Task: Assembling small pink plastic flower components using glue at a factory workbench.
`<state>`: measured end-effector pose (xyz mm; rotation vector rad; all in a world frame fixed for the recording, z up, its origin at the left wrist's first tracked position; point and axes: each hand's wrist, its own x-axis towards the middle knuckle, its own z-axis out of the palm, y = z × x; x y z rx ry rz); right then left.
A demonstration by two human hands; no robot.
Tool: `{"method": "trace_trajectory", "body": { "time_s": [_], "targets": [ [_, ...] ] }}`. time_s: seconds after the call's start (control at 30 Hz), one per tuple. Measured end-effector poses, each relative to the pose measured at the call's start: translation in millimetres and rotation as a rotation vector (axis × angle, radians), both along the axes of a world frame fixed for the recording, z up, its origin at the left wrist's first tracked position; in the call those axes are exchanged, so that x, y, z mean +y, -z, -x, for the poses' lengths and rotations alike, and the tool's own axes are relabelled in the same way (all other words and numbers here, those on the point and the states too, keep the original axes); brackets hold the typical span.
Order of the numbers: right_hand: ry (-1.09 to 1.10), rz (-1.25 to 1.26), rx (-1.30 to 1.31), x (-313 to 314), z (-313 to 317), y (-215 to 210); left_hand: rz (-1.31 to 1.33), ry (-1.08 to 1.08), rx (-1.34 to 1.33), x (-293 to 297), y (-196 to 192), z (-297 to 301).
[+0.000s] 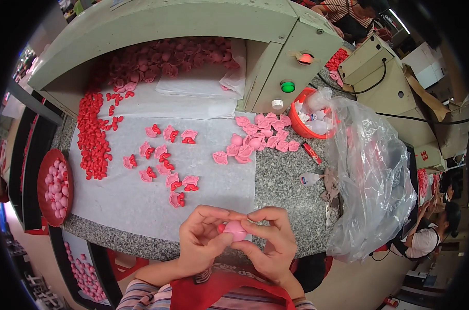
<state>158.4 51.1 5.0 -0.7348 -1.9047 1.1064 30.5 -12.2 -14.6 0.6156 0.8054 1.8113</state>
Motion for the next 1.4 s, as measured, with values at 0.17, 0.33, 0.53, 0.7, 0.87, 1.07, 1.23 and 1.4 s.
{"method": "trace_trajectory", "body": {
  "time_s": [0.17, 0.33, 0.53, 0.7, 0.87, 1.07, 1.23, 1.4],
  "targets": [
    [-0.03, 0.125, 0.055, -1, 1, -1, 0.038, 0.033, 0.012, -2, 0, 2],
    [-0.04, 0.138, 0.045, 0, 1, -4, 0.037, 0.061, 0.011, -1, 0, 3],
    [-0.039, 0.151, 0.047, 1, 2, -6, 0.019, 0.073, 0.025, 0, 7, 4],
    [-0.025, 0.261, 0.114, -2, 7, -2, -0.023, 0.119, -0.112, 0, 9, 6],
    [-0.048, 0.459, 0.236, 0, -1, 6, 0.013, 0.126, -0.206, 2, 7, 5],
    [-0.068, 0.486, 0.241, 0, -5, 4, 0.017, 0.143, -0.15, 1, 6, 5],
    [-0.008, 0.308, 0.147, -4, -4, 6, -0.058, 0.165, -0.148, 2, 12, 7],
    [0.063, 0.01, 0.076, -7, 2, 4, -0.069, 0.162, -0.228, 3, 11, 4]
  ]
}}
